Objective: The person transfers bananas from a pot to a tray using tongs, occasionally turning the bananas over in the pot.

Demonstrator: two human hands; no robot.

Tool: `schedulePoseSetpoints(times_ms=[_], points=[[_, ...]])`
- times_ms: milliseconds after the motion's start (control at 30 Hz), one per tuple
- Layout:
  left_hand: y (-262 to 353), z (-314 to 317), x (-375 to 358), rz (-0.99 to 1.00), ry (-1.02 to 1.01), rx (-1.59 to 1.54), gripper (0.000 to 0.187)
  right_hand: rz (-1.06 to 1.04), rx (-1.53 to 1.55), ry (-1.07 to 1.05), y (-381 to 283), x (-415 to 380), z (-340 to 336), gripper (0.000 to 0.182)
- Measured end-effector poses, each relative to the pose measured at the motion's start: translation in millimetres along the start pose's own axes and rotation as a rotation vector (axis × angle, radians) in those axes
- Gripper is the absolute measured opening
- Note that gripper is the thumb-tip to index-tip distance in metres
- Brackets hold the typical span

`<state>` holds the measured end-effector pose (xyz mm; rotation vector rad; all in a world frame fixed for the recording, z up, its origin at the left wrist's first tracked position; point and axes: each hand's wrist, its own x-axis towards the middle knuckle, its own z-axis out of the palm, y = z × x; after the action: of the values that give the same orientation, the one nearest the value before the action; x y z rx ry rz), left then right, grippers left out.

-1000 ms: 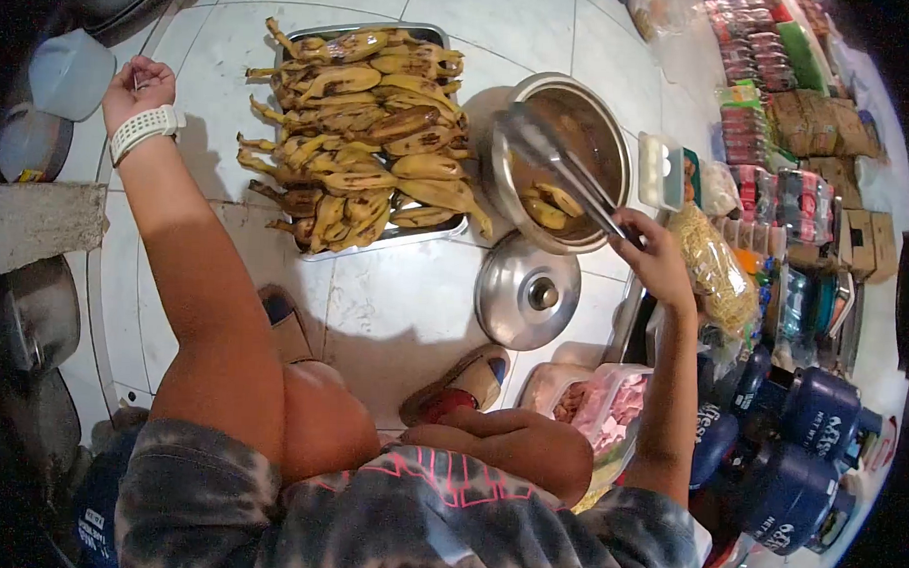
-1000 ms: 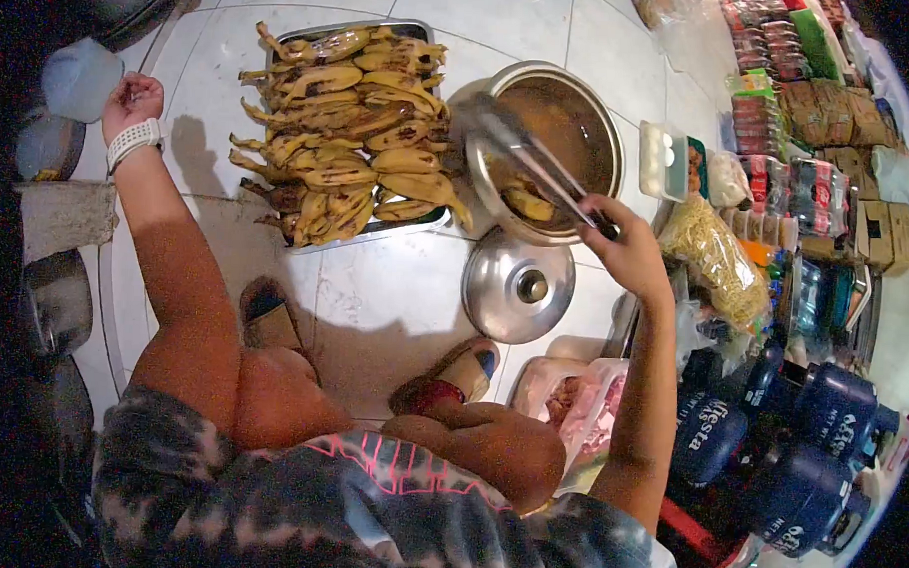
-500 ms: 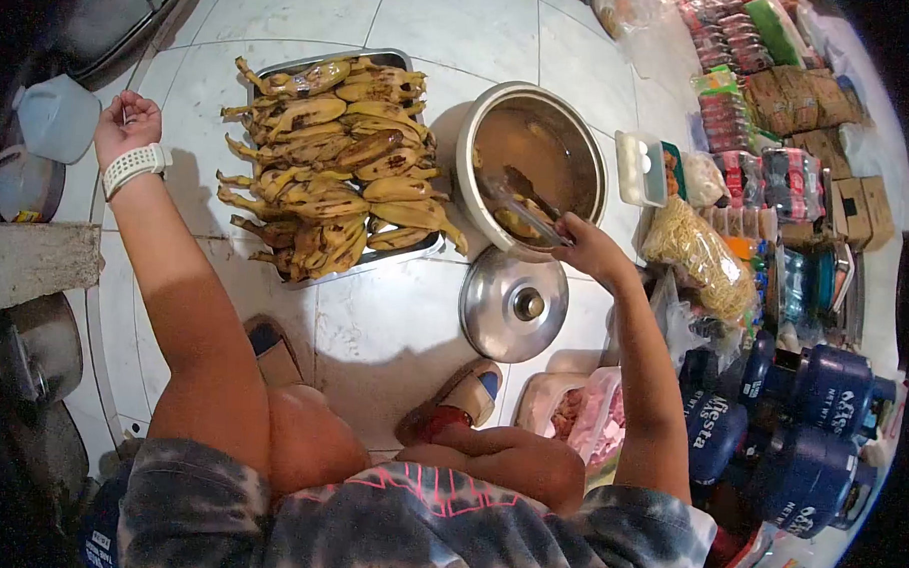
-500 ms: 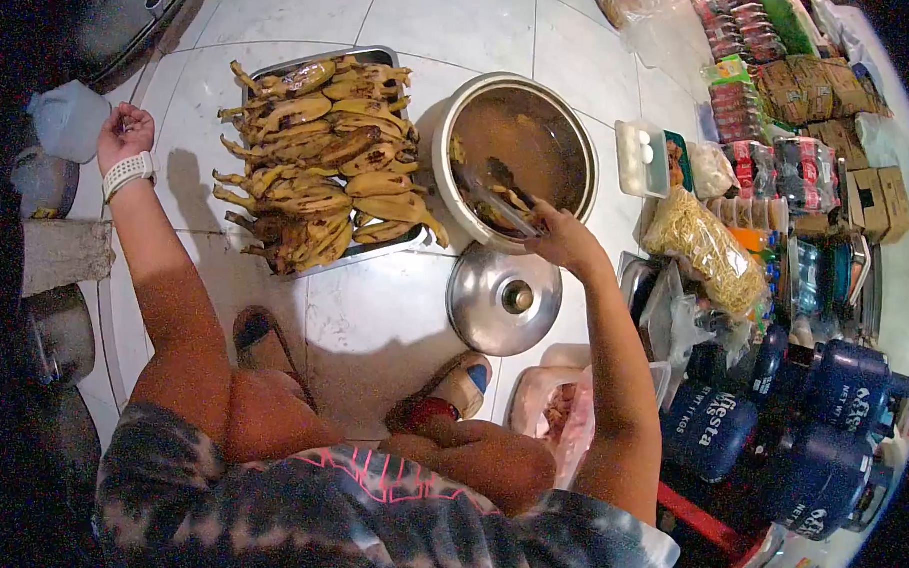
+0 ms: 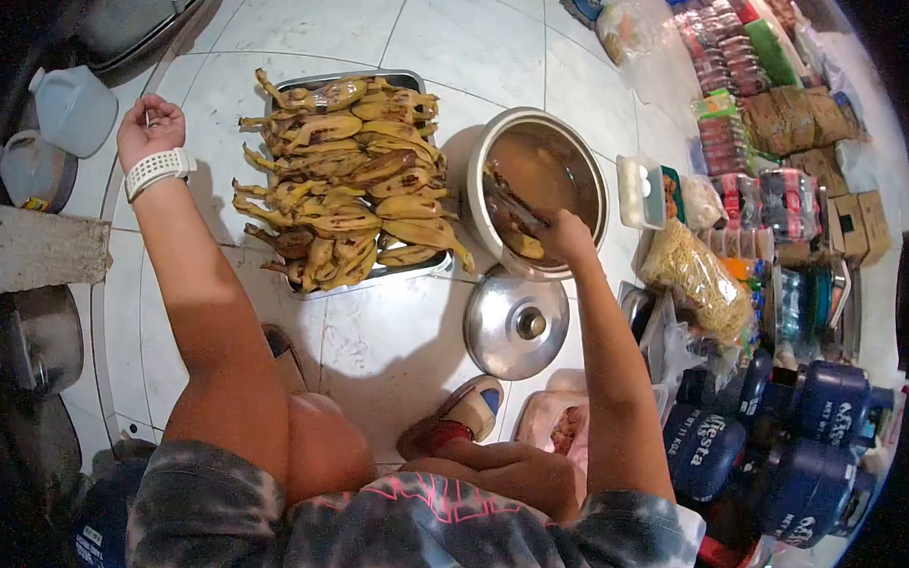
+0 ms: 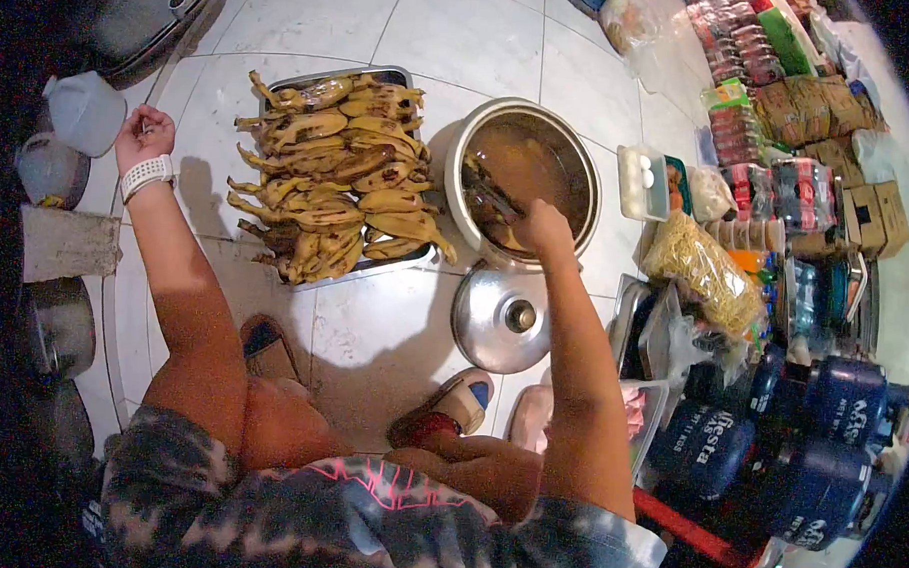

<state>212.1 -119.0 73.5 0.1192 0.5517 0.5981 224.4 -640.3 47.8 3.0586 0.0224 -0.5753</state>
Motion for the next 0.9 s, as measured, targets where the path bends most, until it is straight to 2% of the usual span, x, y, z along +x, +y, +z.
schedulePoseSetpoints(times_ms=[100,200,267,367,500,600,633,667,733,767,833,900], points=[[7.7,-2.9,3.7,-0.028,-0.024,0.029,0.006,-0.120,0.321,0.113,-0.2,-37.4,-22.9,0.032],[13.0,-1.8,3.6,0.038,0.031,0.020,0.005,-0.095,0.396,0.240,7.7,-66.8,-27.5,0.028],[17.6,-4.3,5.5,0.034,-0.008,0.011,0.004,-0.126,0.503,0.340,17.3,-78.9,-24.4,0.027],[23.5,-9.0,9.0,0.007,-0.076,-0.007,0.004,-0.118,0.435,0.353,19.9,-92.1,-31.0,0.026],[22.1,-6.4,11.6,0.050,0.036,-0.011,0.005,-0.111,0.481,0.376,7.0,-94.9,-40.0,0.027],[17.8,-6.1,6.3,0.074,0.052,-0.019,0.005,0.039,0.835,0.188,-21.8,-92.9,-49.2,0.027],[16.7,-5.8,3.2,0.073,0.044,-0.026,0.006,-0.051,0.965,0.158,-36.6,-89.9,-50.7,0.028],[15.2,-5.5,1.8,0.070,0.035,-0.036,0.006,-0.023,1.189,0.064,-57.2,-89.9,-51.9,0.028],[14.5,-8.6,4.6,0.055,0.038,-0.038,0.006,0.047,1.281,-0.040,-80.0,-77.9,-40.0,0.029],[14.0,-9.8,6.3,0.049,0.039,-0.039,0.006,0.099,1.395,-0.187,-103.9,-81.1,-47.3,0.032],[11.1,-9.8,7.9,0.047,0.053,-0.046,0.006,0.113,1.472,-0.337,-130.2,-70.2,-31.3,0.032],[8.8,-10.8,7.1,0.054,0.071,-0.042,0.005,0.080,1.501,-0.459,-160.9,-66.4,-29.9,0.024]])
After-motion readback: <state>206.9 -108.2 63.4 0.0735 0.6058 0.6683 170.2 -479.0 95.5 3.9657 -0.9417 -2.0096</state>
